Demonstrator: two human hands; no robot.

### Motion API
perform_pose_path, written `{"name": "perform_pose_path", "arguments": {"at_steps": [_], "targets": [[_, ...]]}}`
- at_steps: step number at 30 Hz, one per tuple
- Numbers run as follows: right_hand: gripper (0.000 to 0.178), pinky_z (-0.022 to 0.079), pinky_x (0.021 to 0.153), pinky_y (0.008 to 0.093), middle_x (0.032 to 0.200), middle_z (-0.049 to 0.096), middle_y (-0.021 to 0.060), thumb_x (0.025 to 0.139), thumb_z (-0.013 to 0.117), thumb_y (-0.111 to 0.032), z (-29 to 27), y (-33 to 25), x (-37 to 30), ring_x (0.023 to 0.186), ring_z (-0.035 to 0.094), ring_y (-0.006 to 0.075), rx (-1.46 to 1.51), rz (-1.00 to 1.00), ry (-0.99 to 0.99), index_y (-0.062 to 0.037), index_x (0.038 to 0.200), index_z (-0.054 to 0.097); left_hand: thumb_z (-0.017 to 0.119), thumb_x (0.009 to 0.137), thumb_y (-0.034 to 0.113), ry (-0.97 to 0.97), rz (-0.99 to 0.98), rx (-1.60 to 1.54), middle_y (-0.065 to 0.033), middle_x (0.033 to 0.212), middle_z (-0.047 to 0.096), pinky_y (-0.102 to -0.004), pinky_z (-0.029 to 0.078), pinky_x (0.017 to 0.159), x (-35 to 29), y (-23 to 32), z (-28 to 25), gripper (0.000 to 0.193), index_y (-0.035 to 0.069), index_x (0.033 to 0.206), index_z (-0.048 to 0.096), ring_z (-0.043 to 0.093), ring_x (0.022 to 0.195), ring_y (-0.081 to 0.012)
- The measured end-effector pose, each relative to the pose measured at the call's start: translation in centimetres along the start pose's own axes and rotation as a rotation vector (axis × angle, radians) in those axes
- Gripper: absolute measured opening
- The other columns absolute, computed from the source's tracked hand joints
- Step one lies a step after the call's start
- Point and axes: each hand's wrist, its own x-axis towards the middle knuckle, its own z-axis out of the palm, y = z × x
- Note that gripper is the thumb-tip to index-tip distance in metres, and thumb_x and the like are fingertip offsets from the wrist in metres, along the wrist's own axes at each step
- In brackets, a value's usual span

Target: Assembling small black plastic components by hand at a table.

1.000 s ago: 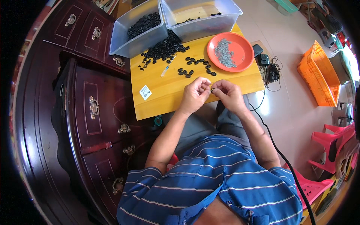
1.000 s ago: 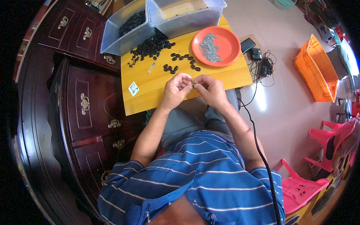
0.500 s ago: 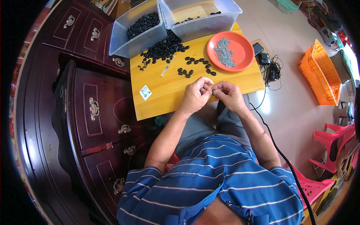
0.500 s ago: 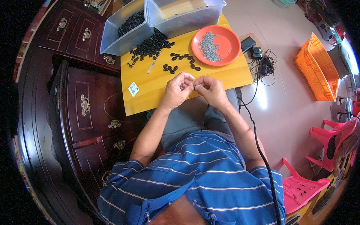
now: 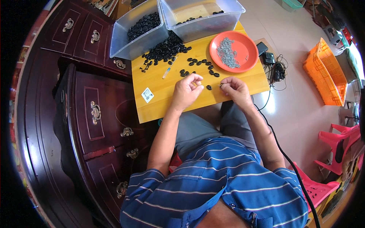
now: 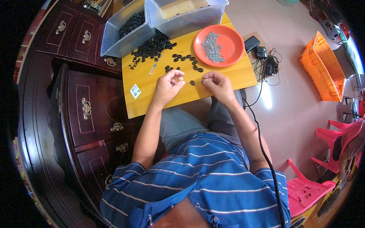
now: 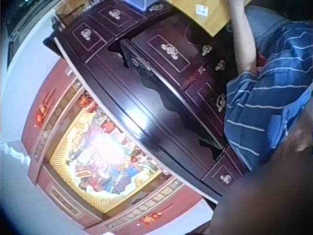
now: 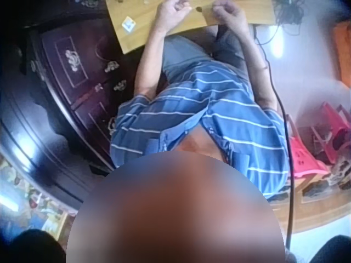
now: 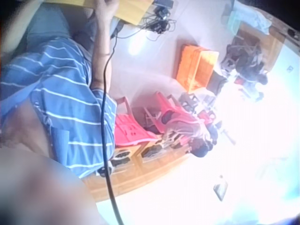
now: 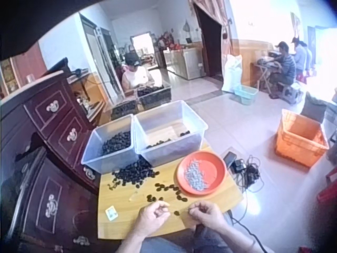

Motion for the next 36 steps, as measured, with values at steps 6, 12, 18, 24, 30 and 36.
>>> {"name": "perform_pose_path", "arguments": {"at_steps": [6,12,18,24,30,36], "targets": [[0.014,0.047,0.065,0.0203,0.085,0.065,0.0006,0.094,0.063,-0.008,-0.3,0.3,0.6,0.071,0.057,0.0059,0.084,0.002,0.0,-0.0007,0.106,0.061,0.073,0.078,0.003,-0.009,0.044,0.243,-0.0087,0.087,0.064,-0.0308,0.052,0.066,-0.8,-0.5,0.9,0.029,0.005,0.106,0.067,0.062,0.069,-0.0192],[0.014,0.047,0.066,0.0208,0.086,0.065,0.0013,0.094,0.064,-0.009,-0.6,0.3,0.7,0.072,0.057,0.0062,0.122,0.035,0.014,-0.0008,0.105,0.06,0.073,0.081,0.01,-0.038,0.152,0.355,-0.011,0.096,0.065,-0.0394,0.054,0.075,-0.2,-0.2,2.4,0.03,0.008,0.11,0.068,0.066,0.087,-0.03],[0.013,0.048,0.067,0.0217,0.085,0.064,0.0009,0.094,0.063,-0.009,-0.7,0.6,0.8,0.072,0.058,0.0064,0.104,0.025,0.009,-0.0009,0.105,0.061,0.071,0.082,0.01,-0.067,0.201,0.448,-0.0106,0.096,0.064,-0.0419,0.053,0.075,0.3,-0.4,3.0,0.018,0.007,0.099,0.066,0.065,0.086,-0.032],[0.013,0.048,0.067,0.0219,0.084,0.064,0.0008,0.094,0.063,-0.009,-0.6,0.4,0.7,0.072,0.057,0.0066,0.115,0.017,0.003,-0.001,0.104,0.06,0.068,0.084,0.006,-0.004,0.232,0.387,-0.0118,0.087,0.065,-0.0384,0.053,0.071,0.0,-0.7,3.1,0.017,0.004,0.099,0.061,0.065,0.078,-0.0283],[0.012,0.047,0.066,0.0215,0.084,0.063,0.0003,0.094,0.063,-0.009,-0.4,-0.2,0.6,0.071,0.057,0.0066,0.135,0.036,0.005,-0.0013,0.103,0.06,0.062,0.092,0.003,0.002,-0.018,-0.157,-0.0014,0.085,0.064,-0.0237,0.049,0.065,-0.9,-1.4,3.0,0.014,0.003,0.106,0.061,0.06,0.072,-0.0072],[0.012,0.049,0.069,0.0216,0.087,0.065,0.0017,0.095,0.063,-0.009,-0.7,0.0,0.6,0.075,0.059,0.0073,0.15,0.046,-0.012,-0.0029,0.105,0.06,0.064,0.091,0.0,-0.078,-0.17,-0.53,0.002,0.09,0.064,-0.0197,0.05,0.068,-1.2,-1.0,2.7,0.022,0.003,0.113,0.063,0.059,0.074,-0.0039]]}}
